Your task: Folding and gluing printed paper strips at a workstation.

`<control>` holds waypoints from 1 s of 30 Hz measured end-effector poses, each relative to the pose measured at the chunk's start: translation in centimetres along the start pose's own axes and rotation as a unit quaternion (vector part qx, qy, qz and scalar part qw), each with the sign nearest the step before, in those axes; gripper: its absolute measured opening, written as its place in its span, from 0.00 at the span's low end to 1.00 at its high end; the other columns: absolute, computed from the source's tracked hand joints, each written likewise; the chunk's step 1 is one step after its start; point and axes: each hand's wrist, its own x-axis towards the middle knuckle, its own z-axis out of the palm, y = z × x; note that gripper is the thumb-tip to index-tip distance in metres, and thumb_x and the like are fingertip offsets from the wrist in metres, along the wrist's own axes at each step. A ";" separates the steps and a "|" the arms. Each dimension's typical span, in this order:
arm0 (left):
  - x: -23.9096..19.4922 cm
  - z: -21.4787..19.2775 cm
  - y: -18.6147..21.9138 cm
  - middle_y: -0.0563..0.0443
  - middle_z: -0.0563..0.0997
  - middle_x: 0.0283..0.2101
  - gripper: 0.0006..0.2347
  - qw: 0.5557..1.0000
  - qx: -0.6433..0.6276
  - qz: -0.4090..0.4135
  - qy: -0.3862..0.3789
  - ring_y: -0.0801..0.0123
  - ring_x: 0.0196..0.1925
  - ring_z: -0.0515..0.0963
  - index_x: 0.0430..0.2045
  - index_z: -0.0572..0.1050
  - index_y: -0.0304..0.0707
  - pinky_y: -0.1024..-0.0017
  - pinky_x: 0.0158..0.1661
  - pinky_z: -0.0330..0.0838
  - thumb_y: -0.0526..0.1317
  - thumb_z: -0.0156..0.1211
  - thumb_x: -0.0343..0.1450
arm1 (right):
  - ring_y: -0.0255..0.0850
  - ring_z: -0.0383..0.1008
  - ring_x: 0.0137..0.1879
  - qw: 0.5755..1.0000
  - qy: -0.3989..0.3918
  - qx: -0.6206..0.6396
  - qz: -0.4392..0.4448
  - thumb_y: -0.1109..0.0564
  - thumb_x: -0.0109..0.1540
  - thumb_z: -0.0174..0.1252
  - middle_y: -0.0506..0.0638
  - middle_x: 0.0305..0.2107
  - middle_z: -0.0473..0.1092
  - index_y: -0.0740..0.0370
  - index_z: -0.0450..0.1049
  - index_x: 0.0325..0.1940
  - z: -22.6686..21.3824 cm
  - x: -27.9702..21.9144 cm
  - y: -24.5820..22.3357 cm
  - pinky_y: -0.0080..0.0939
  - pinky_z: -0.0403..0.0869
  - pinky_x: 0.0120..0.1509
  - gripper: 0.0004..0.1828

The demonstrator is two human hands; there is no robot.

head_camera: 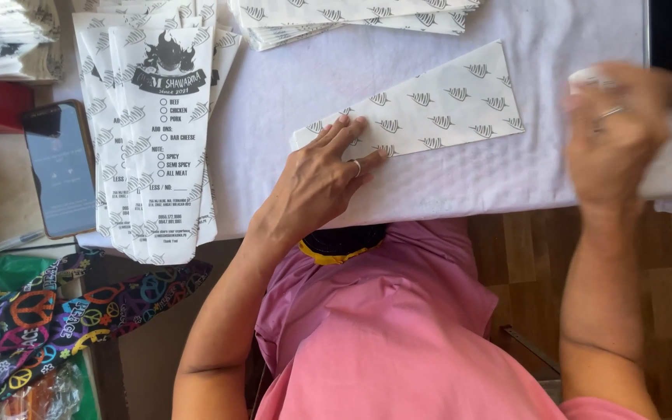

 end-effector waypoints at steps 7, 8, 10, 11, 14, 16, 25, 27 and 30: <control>-0.3 0.4 0.1 0.27 0.70 0.66 0.15 1.000 0.004 0.006 0.004 0.31 0.67 0.70 0.59 0.78 0.47 0.49 0.63 0.72 0.37 0.59 0.77 | 0.60 0.54 0.80 0.942 -0.172 0.269 -0.103 0.64 0.69 0.62 0.63 0.70 0.61 0.69 0.67 0.70 3.7 3.4 -7.8 0.65 0.54 0.85 0.25; -0.4 0.5 0.1 0.26 0.69 0.66 0.15 1.000 0.006 0.006 0.003 0.31 0.68 0.70 0.59 0.78 0.47 0.49 0.66 0.69 0.37 0.60 0.76 | 0.56 0.46 0.82 0.939 -0.223 0.229 -0.124 0.55 0.72 0.55 0.59 0.74 0.53 0.65 0.58 0.75 4.1 3.9 -8.6 0.64 0.45 0.86 0.29; -0.5 0.7 0.1 0.26 0.69 0.67 0.16 1.000 0.009 0.006 0.002 0.30 0.69 0.69 0.60 0.77 0.47 0.50 0.68 0.66 0.36 0.61 0.76 | 0.52 0.38 0.84 0.932 -0.271 0.190 -0.145 0.46 0.75 0.48 0.55 0.78 0.45 0.62 0.49 0.81 4.8 5.1 -10.0 0.63 0.37 0.86 0.34; -0.5 0.7 0.1 0.25 0.68 0.67 0.16 1.000 0.012 0.003 -0.003 0.31 0.70 0.68 0.60 0.77 0.47 0.49 0.69 0.64 0.37 0.59 0.76 | 0.54 0.40 0.83 0.938 -0.270 0.166 -0.139 0.50 0.75 0.49 0.58 0.77 0.47 0.63 0.52 0.80 5.1 5.7 -10.6 0.63 0.40 0.85 0.31; -0.6 0.8 0.3 0.25 0.66 0.68 0.15 1.000 0.011 0.000 -0.011 0.32 0.71 0.66 0.61 0.77 0.47 0.49 0.70 0.61 0.38 0.58 0.77 | 0.57 0.44 0.82 0.940 -0.286 0.124 -0.137 0.53 0.75 0.47 0.61 0.77 0.49 0.65 0.56 0.80 6.0 6.9 -10.5 0.63 0.42 0.84 0.30; -0.8 0.7 0.2 0.26 0.66 0.69 0.16 1.000 0.010 -0.005 -0.011 0.32 0.71 0.66 0.61 0.76 0.47 0.49 0.70 0.60 0.38 0.57 0.77 | 0.59 0.46 0.82 0.936 -0.302 0.109 -0.147 0.52 0.74 0.45 0.62 0.77 0.49 0.65 0.56 0.80 6.5 7.7 -9.5 0.61 0.41 0.84 0.30; -5.5 -2.2 1.1 0.45 0.55 0.77 0.24 0.996 -0.008 -0.062 -0.061 0.51 0.80 0.49 0.73 0.58 0.43 0.47 0.76 0.41 0.48 0.49 0.81 | 0.56 0.31 0.84 0.912 -0.402 0.073 -0.026 0.20 0.64 0.30 0.57 0.79 0.39 0.57 0.40 0.83 4.8 6.3 -4.2 0.67 0.27 0.81 0.54; -6.7 -3.1 1.7 0.46 0.60 0.75 0.21 0.989 0.019 -0.145 -0.008 0.52 0.78 0.55 0.68 0.67 0.43 0.43 0.75 0.40 0.47 0.52 0.79 | 0.53 0.28 0.84 0.910 -0.407 0.081 -0.019 0.19 0.63 0.30 0.55 0.80 0.37 0.55 0.38 0.83 4.7 6.4 -4.2 0.64 0.23 0.81 0.54; -7.0 -1.2 2.4 0.34 0.77 0.63 0.15 0.939 0.172 -0.285 0.082 0.32 0.68 0.69 0.44 0.83 0.42 0.46 0.69 0.58 0.48 0.50 0.80 | 0.55 0.30 0.84 0.913 -0.398 0.080 -0.025 0.21 0.64 0.32 0.57 0.80 0.38 0.55 0.39 0.83 4.8 6.3 -4.1 0.65 0.24 0.81 0.53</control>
